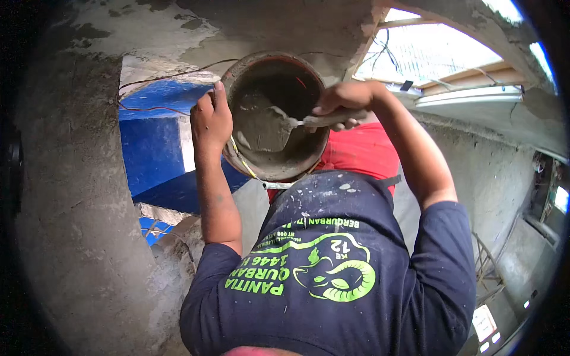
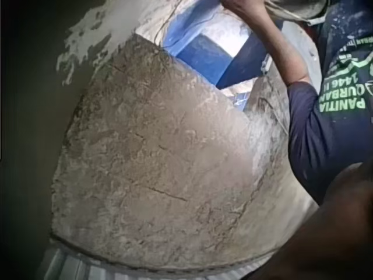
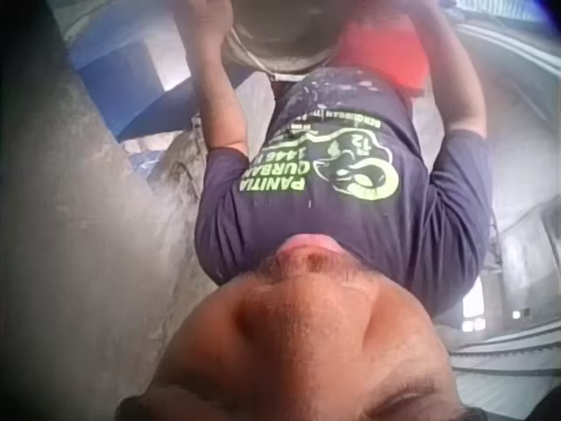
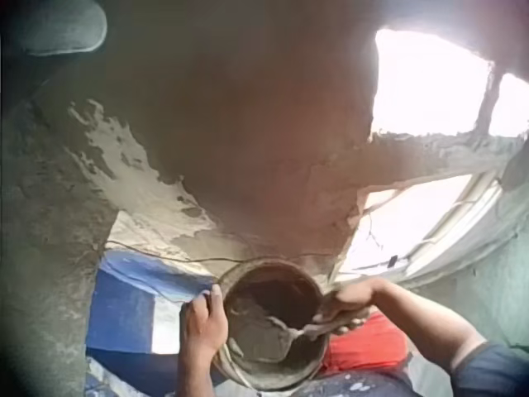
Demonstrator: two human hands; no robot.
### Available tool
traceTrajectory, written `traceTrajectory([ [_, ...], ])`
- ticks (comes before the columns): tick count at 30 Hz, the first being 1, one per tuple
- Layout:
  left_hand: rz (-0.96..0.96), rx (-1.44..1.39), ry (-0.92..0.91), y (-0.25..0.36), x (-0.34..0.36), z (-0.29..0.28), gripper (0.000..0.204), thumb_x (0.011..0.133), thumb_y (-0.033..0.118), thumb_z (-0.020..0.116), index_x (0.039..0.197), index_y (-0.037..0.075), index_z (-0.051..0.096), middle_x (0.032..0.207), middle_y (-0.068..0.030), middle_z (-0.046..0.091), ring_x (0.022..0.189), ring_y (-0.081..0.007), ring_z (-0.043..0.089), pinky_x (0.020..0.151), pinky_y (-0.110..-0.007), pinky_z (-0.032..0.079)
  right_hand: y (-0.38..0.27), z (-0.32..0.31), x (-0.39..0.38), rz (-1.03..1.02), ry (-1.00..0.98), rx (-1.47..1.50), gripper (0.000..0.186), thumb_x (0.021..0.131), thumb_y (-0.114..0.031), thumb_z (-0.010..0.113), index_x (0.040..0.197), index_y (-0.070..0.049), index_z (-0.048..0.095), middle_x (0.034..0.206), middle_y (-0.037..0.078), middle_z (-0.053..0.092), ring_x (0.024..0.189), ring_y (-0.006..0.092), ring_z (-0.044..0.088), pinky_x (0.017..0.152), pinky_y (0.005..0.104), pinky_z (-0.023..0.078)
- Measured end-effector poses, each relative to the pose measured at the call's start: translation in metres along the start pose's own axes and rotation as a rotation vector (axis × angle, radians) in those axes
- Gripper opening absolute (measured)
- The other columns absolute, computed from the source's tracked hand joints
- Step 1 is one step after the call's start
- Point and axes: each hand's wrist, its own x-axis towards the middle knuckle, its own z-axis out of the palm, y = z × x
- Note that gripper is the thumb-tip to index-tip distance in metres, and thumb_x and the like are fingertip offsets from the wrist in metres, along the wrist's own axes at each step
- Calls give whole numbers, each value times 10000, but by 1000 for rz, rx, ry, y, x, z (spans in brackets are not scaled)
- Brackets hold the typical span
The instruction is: Using a trowel to apply plaster or cement mixture to a wall surface from a bucket.
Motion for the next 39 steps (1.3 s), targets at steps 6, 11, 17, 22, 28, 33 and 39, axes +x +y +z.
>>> traceTrajectory([
  [6, -85, -86, -6, -19, 6, 1, 578, 1065, 444, 420, 874, -36, 679, 933, -320, 673, 960, -530, 619, 819, -573, 476, 47, 8, -49, -390, 236, 374, 502, 940, -348, 660, 1196, 84, 633, 660, 99, 601, 474, 137, 533, 389, 260, 419],
  [11, -35, -55, -36, -65, 9, 9, 629, 1062, 486, 393, 950, -55, 695, 1019, -313, 689, 1015, -516, 628, 880, -550, 487, 20, 33, -44, -808, 638, 303, 575, 938, -134, 693, 1458, 12, 497, 898, 38, 599, 660, 97, 541, 567, 243, 436],
  [17, -285, -205, 118, -81, -9, 6, 664, 1048, 528, 428, 993, -76, 699, 1020, -327, 692, 1019, -515, 636, 878, -532, 491, 5, -8, 13, -921, 1378, -903, 515, 885, 71, 618, 1387, -36, 574, 1055, 204, 645, 909, 386, 661, 762, 426, 550],
  [22, -310, -220, 105, -81, -18, 1, 667, 1049, 528, 426, 939, -76, 687, 951, -325, 684, 964, -508, 643, 835, -534, 487, 17, -67, 50, -771, 1498, -1116, 509, 901, -22, 632, 1395, -139, 594, 1131, 184, 635, 942, 393, 679, 751, 476, 575],
  [28, -357, -240, 104, -93, -25, -5, 674, 1052, 538, 411, 930, -66, 684, 945, -317, 685, 964, -497, 652, 849, -535, 491, 53, -86, 46, -632, 1605, -1181, 494, 917, -72, 618, 1400, -172, 591, 1150, 177, 628, 910, 401, 687, 712, 488, 593],
  [33, -328, -222, 110, -86, -21, -3, 660, 1056, 528, 408, 958, -60, 691, 977, -320, 688, 977, -511, 643, 854, -537, 491, 63, -85, 38, -847, 1587, -1134, 496, 913, -61, 613, 1402, -138, 585, 1147, 200, 625, 864, 436, 679, 686, 498, 585],
  [39, -264, -211, 104, -73, -15, 0, 642, 1060, 503, 409, 926, -59, 689, 954, -324, 681, 964, -523, 633, 840, -548, 483, 1, -79, 62, -603, 1483, -1209, 556, 861, -47, 592, 1411, -127, 564, 1170, 201, 616, 965, 411, 675, 752, 487, 593],
])
